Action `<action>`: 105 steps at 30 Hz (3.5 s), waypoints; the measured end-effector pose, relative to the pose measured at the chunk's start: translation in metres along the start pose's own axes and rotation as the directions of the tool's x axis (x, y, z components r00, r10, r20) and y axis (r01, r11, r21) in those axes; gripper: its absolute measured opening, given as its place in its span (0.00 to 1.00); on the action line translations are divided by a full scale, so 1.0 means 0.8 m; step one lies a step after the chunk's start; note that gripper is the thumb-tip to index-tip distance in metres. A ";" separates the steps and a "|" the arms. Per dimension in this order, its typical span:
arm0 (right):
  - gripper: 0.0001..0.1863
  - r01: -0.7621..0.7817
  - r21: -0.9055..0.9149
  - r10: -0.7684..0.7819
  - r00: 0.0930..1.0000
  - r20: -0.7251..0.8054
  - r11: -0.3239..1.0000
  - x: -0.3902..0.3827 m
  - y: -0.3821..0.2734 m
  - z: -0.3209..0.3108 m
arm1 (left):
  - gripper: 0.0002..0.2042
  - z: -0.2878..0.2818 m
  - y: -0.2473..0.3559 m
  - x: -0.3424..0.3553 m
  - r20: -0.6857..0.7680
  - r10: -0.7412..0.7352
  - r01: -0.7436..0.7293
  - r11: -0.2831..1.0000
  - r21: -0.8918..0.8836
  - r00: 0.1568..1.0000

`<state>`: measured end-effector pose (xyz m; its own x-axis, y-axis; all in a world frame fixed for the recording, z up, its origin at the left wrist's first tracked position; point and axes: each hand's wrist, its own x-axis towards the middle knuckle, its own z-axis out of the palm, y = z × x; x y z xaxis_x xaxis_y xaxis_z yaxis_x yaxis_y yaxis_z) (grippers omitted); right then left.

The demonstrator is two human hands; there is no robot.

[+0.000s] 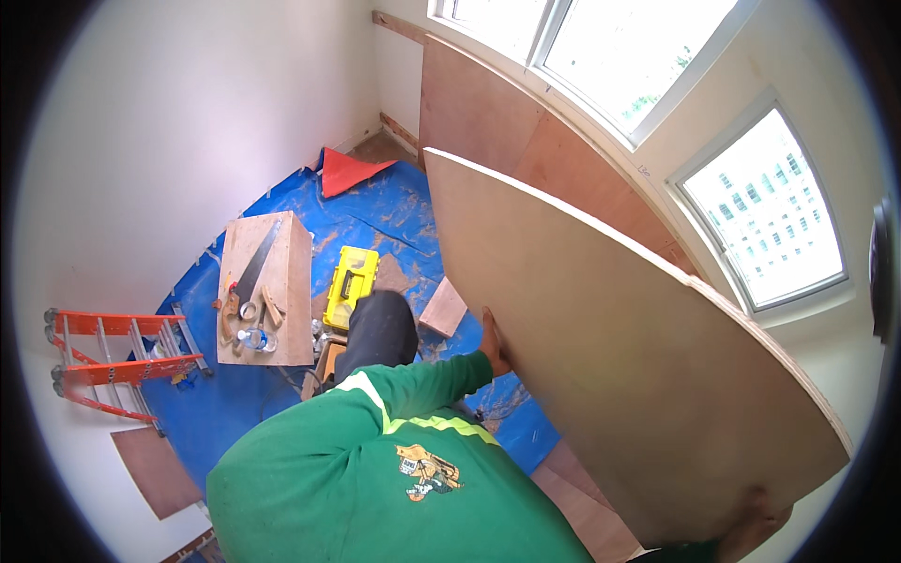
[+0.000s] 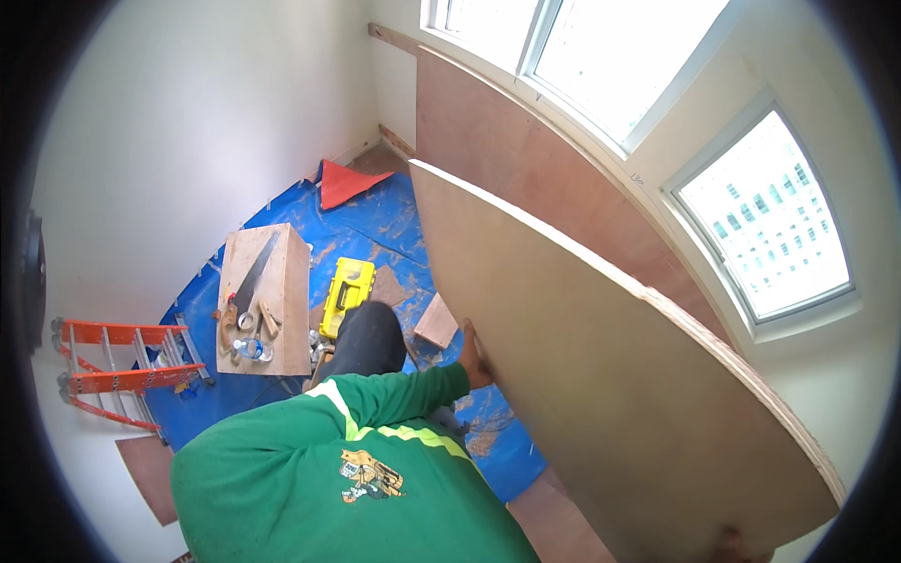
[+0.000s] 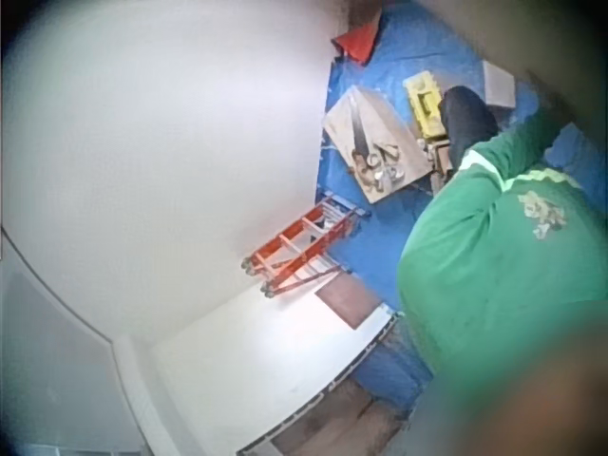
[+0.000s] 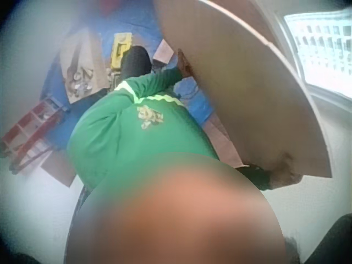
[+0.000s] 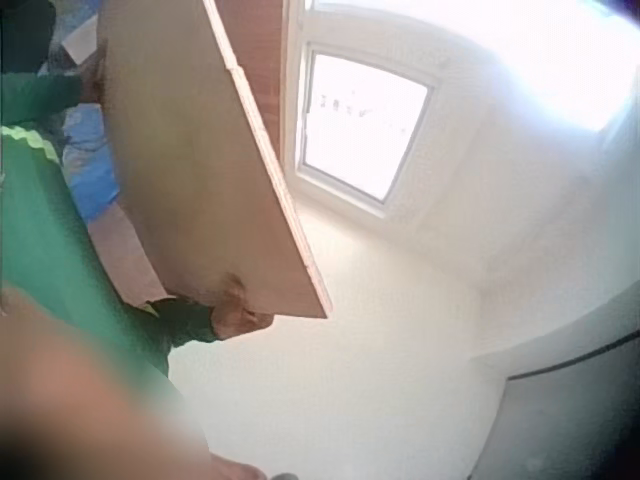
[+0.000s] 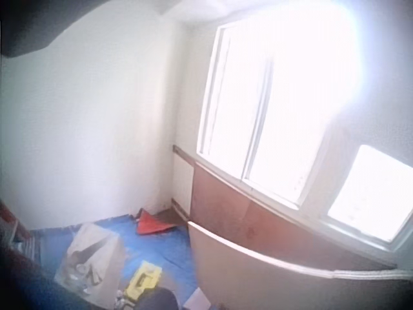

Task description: The person removes newspaper from a wall, then lifts and fits a large wooden panel into a corner near a window. They use a pencil to mark the wall along the panel edge and handle smaller wooden pieces on the floor.

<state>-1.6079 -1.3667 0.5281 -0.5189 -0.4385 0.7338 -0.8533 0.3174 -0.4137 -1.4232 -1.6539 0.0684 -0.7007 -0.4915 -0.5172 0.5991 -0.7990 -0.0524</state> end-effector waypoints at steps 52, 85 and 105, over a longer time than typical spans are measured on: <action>0.16 -0.028 0.652 -0.564 0.476 0.675 0.758 0.311 -0.656 1.324 | 0.59 0.209 0.917 0.463 -0.177 0.102 -0.112 0.993 -0.044 0.979; 0.23 0.333 0.485 -0.567 0.218 0.795 0.809 0.199 -0.908 1.851 | 0.42 0.294 1.239 0.497 -0.343 0.187 -0.259 0.950 -0.177 0.921; 0.30 0.525 0.136 -0.424 0.479 0.769 0.840 0.143 -0.703 1.591 | 0.50 0.305 1.399 0.485 0.113 0.345 -0.362 0.866 0.345 0.932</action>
<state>-1.2532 -2.6659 0.1589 0.0733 -0.9909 0.1130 -0.9963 -0.0778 -0.0362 -1.1187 -2.8236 0.0179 -0.4902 -0.7725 -0.4037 0.6390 -0.6335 0.4363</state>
